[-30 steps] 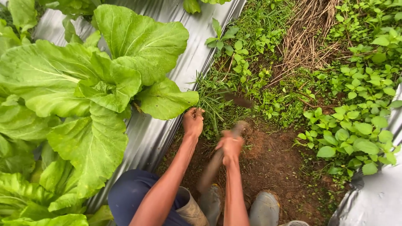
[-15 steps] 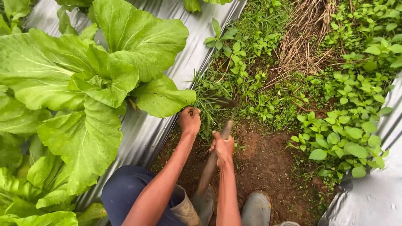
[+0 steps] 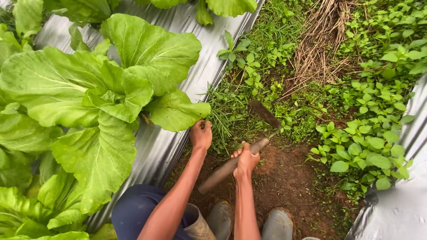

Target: The person uses a hoe to loosen soil and remove weeds from a garden bed between rows of leafy green vegetables. They repeatedly strike the ground, pull out weeds by hand, and clear the area along the plastic mulch.

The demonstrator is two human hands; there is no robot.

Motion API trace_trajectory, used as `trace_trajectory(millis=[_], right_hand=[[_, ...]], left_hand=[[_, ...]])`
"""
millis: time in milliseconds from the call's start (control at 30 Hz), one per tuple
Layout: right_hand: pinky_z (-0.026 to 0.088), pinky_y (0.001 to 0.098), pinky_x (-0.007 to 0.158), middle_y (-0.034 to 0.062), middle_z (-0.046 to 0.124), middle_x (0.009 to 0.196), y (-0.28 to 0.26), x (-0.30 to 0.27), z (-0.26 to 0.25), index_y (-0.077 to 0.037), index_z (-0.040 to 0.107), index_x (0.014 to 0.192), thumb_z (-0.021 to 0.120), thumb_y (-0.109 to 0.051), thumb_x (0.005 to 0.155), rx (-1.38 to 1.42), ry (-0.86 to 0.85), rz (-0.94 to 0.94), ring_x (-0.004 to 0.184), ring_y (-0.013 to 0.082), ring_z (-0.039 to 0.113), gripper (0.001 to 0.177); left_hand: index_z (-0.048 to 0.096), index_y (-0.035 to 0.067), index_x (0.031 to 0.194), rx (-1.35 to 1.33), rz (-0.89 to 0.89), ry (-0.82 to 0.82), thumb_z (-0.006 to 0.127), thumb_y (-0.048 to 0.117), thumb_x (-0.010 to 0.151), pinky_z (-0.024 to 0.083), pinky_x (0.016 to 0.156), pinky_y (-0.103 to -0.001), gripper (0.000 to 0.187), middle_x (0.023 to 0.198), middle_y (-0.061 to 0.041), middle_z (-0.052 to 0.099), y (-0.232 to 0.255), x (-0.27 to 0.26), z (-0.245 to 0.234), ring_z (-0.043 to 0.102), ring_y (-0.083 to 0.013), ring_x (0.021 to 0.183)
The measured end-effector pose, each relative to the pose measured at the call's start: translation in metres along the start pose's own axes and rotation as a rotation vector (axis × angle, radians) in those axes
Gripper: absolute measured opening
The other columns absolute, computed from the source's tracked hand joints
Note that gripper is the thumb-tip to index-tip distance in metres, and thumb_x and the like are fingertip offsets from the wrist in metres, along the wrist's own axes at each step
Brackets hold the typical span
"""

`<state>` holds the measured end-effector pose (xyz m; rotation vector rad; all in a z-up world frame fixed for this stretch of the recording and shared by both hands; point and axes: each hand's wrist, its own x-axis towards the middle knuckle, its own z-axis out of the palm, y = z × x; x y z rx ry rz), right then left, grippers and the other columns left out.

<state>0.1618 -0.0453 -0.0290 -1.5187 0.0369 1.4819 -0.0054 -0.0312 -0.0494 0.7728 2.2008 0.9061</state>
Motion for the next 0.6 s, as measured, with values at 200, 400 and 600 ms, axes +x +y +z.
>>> trace_trajectory(millis=[200,400,600], right_hand=[[0.053,0.0324,0.037,0.0053,0.052,0.052,0.012,-0.021,0.0,-0.001,0.063,0.086,0.069,-0.01,0.087,-0.325,-0.301,0.107,0.037,0.0131,0.051,0.01],[0.054,0.0269,0.041,-0.0013,0.054,0.06,-0.02,0.008,-0.02,-0.003,0.053,0.105,0.065,-0.015,0.096,-0.108,-0.08,0.029,0.043,0.0093,0.054,0.019],[0.053,0.0349,0.041,0.0051,0.051,0.051,0.016,-0.026,-0.005,0.002,0.06,0.085,0.064,-0.007,0.086,-0.367,-0.27,0.111,0.038,0.0146,0.05,0.009]], left_hand=[[0.067,0.009,0.087,-0.033,0.013,0.015,0.052,0.024,0.106,0.054,0.06,-0.042,0.028,0.072,-0.004,0.062,0.029,-0.024,0.011,0.06,-0.0149,0.067],[0.053,0.015,0.073,-0.071,0.083,-0.013,0.051,0.019,0.102,0.033,0.056,-0.036,0.029,0.062,0.002,0.044,0.06,-0.045,-0.01,0.042,-0.0094,0.059],[0.061,0.011,0.08,-0.09,0.077,0.015,0.05,0.02,0.102,0.044,0.058,-0.041,0.026,0.064,-0.001,0.053,0.049,-0.036,0.008,0.047,-0.0126,0.06]])
